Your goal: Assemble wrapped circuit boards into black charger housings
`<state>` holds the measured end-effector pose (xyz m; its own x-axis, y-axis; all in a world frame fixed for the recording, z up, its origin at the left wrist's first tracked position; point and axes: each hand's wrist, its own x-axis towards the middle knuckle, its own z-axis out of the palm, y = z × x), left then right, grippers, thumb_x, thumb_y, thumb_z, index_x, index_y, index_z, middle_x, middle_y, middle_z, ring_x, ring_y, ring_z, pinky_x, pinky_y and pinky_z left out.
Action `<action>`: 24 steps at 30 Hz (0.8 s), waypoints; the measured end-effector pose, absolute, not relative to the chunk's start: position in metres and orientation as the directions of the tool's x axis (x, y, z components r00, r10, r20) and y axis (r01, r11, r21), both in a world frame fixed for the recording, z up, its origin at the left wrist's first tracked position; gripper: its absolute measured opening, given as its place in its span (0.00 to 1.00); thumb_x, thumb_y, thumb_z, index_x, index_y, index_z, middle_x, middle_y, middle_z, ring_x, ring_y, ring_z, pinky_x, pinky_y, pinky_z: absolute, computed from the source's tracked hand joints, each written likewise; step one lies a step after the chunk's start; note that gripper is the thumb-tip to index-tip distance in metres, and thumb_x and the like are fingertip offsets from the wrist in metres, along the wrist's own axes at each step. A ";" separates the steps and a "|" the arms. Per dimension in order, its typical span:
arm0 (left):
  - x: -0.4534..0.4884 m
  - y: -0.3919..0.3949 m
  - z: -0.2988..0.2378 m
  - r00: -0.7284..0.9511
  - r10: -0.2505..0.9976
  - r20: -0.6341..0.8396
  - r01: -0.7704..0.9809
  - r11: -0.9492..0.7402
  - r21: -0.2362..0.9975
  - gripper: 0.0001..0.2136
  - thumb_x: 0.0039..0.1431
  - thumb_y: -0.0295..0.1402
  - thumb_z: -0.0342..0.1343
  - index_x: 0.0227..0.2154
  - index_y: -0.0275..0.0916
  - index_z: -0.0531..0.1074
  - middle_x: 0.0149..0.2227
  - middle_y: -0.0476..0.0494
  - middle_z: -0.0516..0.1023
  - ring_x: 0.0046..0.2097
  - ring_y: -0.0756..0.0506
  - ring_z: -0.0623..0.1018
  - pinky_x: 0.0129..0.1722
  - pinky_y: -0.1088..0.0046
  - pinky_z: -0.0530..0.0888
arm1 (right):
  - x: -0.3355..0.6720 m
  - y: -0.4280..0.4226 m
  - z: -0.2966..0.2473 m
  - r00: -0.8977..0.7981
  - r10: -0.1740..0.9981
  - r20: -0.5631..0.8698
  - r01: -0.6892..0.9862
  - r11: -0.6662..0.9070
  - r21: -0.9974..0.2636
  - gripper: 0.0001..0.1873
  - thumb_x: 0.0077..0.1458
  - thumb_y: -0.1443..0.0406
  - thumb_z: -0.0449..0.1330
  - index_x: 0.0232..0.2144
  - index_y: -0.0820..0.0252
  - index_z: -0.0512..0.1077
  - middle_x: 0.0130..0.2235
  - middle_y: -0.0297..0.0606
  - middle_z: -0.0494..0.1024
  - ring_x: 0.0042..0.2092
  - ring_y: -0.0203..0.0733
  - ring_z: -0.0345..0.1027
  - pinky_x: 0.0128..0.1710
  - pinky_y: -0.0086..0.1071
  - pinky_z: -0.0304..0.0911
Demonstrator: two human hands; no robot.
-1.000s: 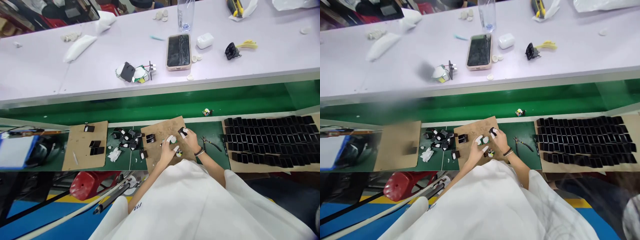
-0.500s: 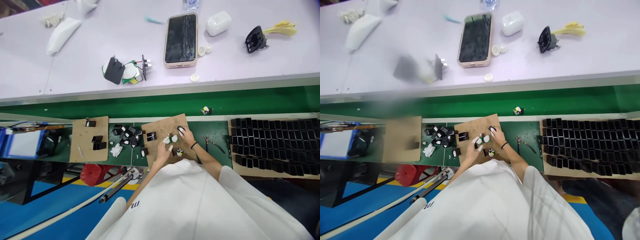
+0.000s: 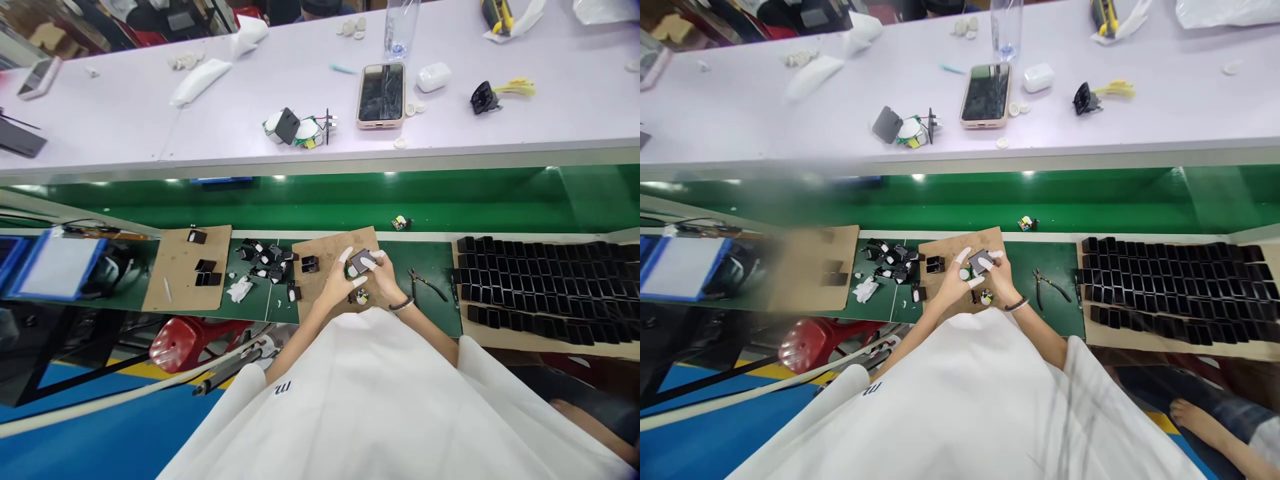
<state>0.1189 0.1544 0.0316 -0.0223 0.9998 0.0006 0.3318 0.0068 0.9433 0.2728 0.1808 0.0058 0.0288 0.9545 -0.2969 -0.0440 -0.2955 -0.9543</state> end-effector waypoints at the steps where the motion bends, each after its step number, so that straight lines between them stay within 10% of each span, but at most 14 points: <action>1: 0.122 0.153 0.043 0.007 1.000 0.007 0.314 -0.009 0.949 0.36 0.46 0.34 0.74 0.60 0.41 0.71 0.60 0.33 0.77 0.60 0.35 0.79 0.61 0.54 0.75 | 0.272 0.171 0.021 0.012 0.953 -0.304 -0.111 -0.301 -0.947 0.20 0.55 0.46 0.63 0.36 0.53 0.67 0.39 0.38 0.81 0.43 0.47 0.76 0.43 0.41 0.75; 11: 0.129 0.114 0.149 0.033 0.978 0.208 0.275 -0.209 0.938 0.33 0.43 0.37 0.75 0.55 0.41 0.76 0.54 0.39 0.82 0.56 0.35 0.81 0.59 0.55 0.77 | 0.287 0.131 0.134 -0.400 0.800 -0.447 -0.452 -0.596 -0.664 0.24 0.55 0.41 0.66 0.39 0.54 0.75 0.37 0.40 0.85 0.38 0.49 0.79 0.33 0.39 0.76; 24: 0.127 0.092 0.173 -0.118 0.984 0.129 0.097 -0.118 0.988 0.25 0.44 0.37 0.73 0.45 0.41 0.72 0.43 0.45 0.79 0.44 0.45 0.80 0.46 0.69 0.77 | 0.272 0.115 0.152 -0.182 0.926 -0.330 -0.428 -0.377 -0.822 0.23 0.45 0.46 0.73 0.28 0.54 0.71 0.32 0.31 0.79 0.36 0.42 0.73 0.37 0.34 0.70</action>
